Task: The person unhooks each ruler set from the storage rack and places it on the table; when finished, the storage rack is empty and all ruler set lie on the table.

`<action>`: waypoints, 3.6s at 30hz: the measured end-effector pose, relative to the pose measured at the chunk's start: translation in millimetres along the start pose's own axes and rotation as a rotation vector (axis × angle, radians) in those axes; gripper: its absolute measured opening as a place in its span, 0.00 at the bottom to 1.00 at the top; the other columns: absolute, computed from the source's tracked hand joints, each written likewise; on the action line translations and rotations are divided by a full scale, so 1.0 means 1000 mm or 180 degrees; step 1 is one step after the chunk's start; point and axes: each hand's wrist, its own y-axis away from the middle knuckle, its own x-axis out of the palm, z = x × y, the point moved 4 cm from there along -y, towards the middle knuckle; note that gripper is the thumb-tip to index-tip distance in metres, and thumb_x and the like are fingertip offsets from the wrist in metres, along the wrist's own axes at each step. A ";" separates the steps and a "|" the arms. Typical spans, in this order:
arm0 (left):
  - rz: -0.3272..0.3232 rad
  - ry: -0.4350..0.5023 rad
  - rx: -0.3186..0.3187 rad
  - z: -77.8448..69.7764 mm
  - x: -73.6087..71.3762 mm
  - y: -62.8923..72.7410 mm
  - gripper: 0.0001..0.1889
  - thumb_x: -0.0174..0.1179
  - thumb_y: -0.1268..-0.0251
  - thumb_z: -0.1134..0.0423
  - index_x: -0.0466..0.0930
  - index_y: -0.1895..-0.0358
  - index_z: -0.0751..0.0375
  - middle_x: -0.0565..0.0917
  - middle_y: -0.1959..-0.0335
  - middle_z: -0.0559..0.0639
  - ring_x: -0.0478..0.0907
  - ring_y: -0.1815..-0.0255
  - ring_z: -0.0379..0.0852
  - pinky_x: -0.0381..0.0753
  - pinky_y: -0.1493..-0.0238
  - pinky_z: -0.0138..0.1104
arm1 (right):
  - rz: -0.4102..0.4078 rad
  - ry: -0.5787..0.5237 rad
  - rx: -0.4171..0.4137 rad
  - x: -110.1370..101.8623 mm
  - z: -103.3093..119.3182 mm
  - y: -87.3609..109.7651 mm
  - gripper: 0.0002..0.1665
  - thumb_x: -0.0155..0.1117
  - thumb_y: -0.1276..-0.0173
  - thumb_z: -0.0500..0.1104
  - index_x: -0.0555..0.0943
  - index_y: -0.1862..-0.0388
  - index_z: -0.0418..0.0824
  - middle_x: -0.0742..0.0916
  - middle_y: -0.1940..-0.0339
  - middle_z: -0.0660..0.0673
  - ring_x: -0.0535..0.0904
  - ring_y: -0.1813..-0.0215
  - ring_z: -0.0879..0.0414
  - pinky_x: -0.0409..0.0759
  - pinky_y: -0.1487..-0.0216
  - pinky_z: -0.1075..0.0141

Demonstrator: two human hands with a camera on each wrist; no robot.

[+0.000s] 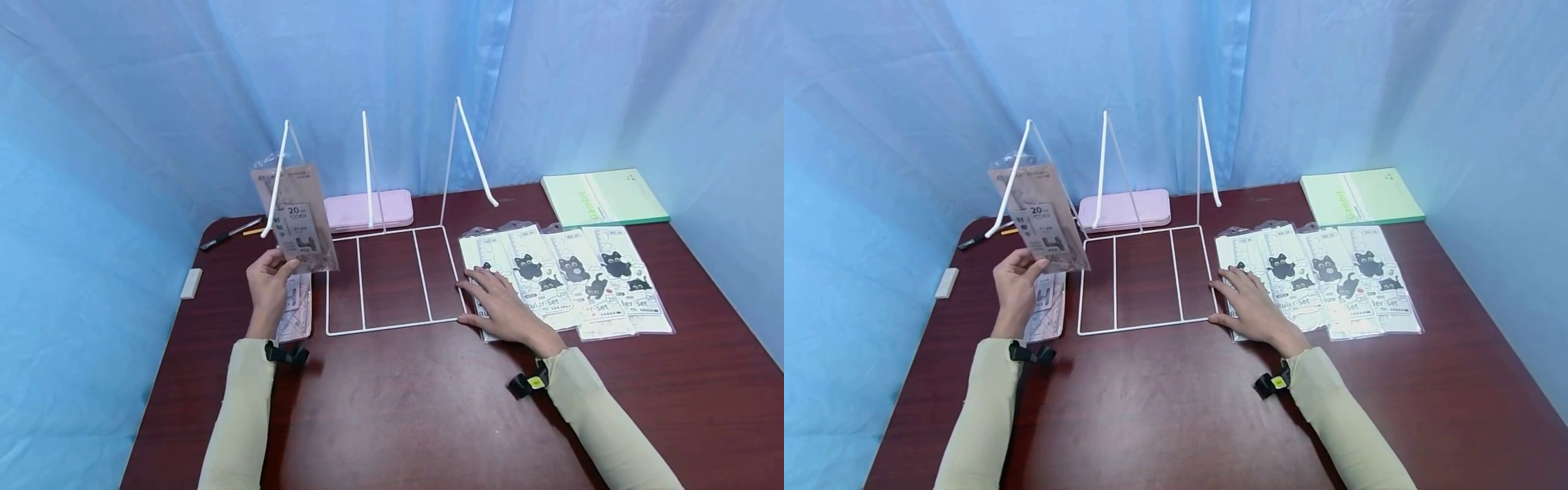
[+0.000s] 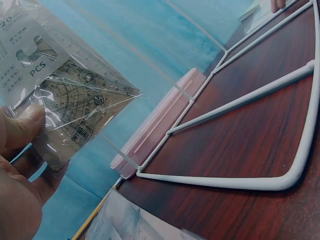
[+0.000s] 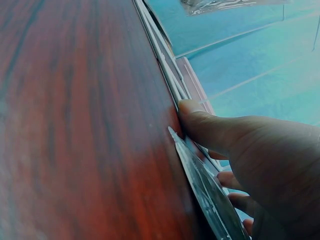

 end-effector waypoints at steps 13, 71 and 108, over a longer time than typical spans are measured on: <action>-0.0007 0.0059 0.0021 -0.002 -0.006 0.012 0.09 0.62 0.35 0.77 0.82 0.55 0.78 0.86 0.70 0.25 0.82 0.67 0.26 0.80 0.64 0.22 | -0.0048 0.0024 -0.0041 0.002 0.000 -0.001 0.40 0.72 0.37 0.56 0.73 0.30 0.40 0.73 0.26 0.33 0.63 0.23 0.34 0.59 0.26 0.36; 0.0087 0.0133 0.0254 -0.014 -0.035 0.063 0.05 0.62 0.44 0.85 0.82 0.64 0.80 0.87 0.72 0.30 0.81 0.72 0.26 0.80 0.68 0.21 | 0.0062 0.0020 0.0025 0.002 0.000 0.000 0.40 0.70 0.35 0.56 0.72 0.29 0.40 0.71 0.25 0.33 0.61 0.22 0.33 0.56 0.24 0.36; 0.0417 0.0422 0.0559 -0.030 -0.046 0.090 0.15 0.60 0.43 0.86 0.87 0.62 0.65 0.90 0.65 0.37 0.85 0.66 0.29 0.83 0.64 0.22 | 0.0033 0.0001 0.0025 0.000 0.000 -0.001 0.41 0.71 0.36 0.56 0.72 0.28 0.40 0.71 0.25 0.32 0.61 0.22 0.34 0.56 0.24 0.36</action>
